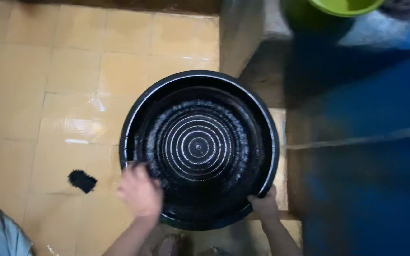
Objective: Scrubbing a large black plastic bucket with a brush and rinsing it under a water pipe.
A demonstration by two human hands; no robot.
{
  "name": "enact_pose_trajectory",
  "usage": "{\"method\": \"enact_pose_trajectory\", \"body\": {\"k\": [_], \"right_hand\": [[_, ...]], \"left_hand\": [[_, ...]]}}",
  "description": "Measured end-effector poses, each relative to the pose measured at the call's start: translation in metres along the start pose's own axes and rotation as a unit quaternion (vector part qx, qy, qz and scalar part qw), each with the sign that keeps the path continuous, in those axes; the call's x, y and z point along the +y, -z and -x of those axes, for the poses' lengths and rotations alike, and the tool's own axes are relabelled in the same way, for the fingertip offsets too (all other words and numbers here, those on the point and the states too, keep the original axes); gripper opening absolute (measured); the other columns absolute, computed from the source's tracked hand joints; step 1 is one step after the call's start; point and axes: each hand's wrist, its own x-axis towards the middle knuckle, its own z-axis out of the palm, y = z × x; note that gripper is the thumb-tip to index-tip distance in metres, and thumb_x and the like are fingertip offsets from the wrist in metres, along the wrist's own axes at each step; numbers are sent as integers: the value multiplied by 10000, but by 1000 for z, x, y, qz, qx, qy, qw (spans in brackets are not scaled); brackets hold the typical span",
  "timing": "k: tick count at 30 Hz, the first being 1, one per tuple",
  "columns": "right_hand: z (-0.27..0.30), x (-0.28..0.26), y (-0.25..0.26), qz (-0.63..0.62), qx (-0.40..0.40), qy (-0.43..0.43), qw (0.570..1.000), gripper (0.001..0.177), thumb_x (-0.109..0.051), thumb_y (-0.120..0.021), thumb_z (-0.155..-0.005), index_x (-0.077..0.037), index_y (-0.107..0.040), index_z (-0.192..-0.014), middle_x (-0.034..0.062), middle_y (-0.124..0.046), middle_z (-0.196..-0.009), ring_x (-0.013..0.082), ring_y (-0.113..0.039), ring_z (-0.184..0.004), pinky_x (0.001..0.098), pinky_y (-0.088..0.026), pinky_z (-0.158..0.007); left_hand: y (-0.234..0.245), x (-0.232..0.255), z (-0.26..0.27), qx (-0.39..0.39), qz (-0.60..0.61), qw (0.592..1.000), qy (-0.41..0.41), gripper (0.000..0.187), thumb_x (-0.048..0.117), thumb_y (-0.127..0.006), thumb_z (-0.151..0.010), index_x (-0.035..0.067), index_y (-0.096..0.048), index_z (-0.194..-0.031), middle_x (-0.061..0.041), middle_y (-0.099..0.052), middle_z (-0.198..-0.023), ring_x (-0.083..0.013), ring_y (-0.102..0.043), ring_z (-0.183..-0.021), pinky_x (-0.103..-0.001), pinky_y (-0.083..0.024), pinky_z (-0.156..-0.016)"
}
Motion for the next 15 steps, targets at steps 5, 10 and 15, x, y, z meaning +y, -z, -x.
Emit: {"method": "enact_pose_trajectory", "body": {"k": [5, 10, 15], "right_hand": [[2, -38, 7, -32, -2, -303, 952, 647, -60, -805, -793, -31, -517, -1371, 156, -675, -1100, 346, -684, -997, 504, -579, -880], [-14, -35, -17, 4, -69, -484, 873, 476, -274, -849, -799, -47, -634, -1158, 100, -596, -878, 197, -452, -683, 332, -413, -612], [-17, -59, -34, -270, -128, -396, 868, 205, -100, -670, -746, -142, -502, -855, -15, -478, -659, 111, -336, -428, 225, -214, -337]], "left_hand": [[-99, -103, -1, -128, 181, 954, 202, 688, 334, -810, -765, 31, -538, -1319, -196, -671, -1106, -367, -679, -1021, -468, -546, -844], [-168, -152, -5, -285, 520, 757, 273, 624, 193, -785, -807, -24, -376, -1225, -138, -569, -801, -311, -610, -593, -463, -461, -501], [-57, -125, -76, -168, 603, 715, 311, 730, 123, -850, -792, 111, -318, -1292, -79, -608, -851, -153, -544, -614, -304, -471, -524]]}}
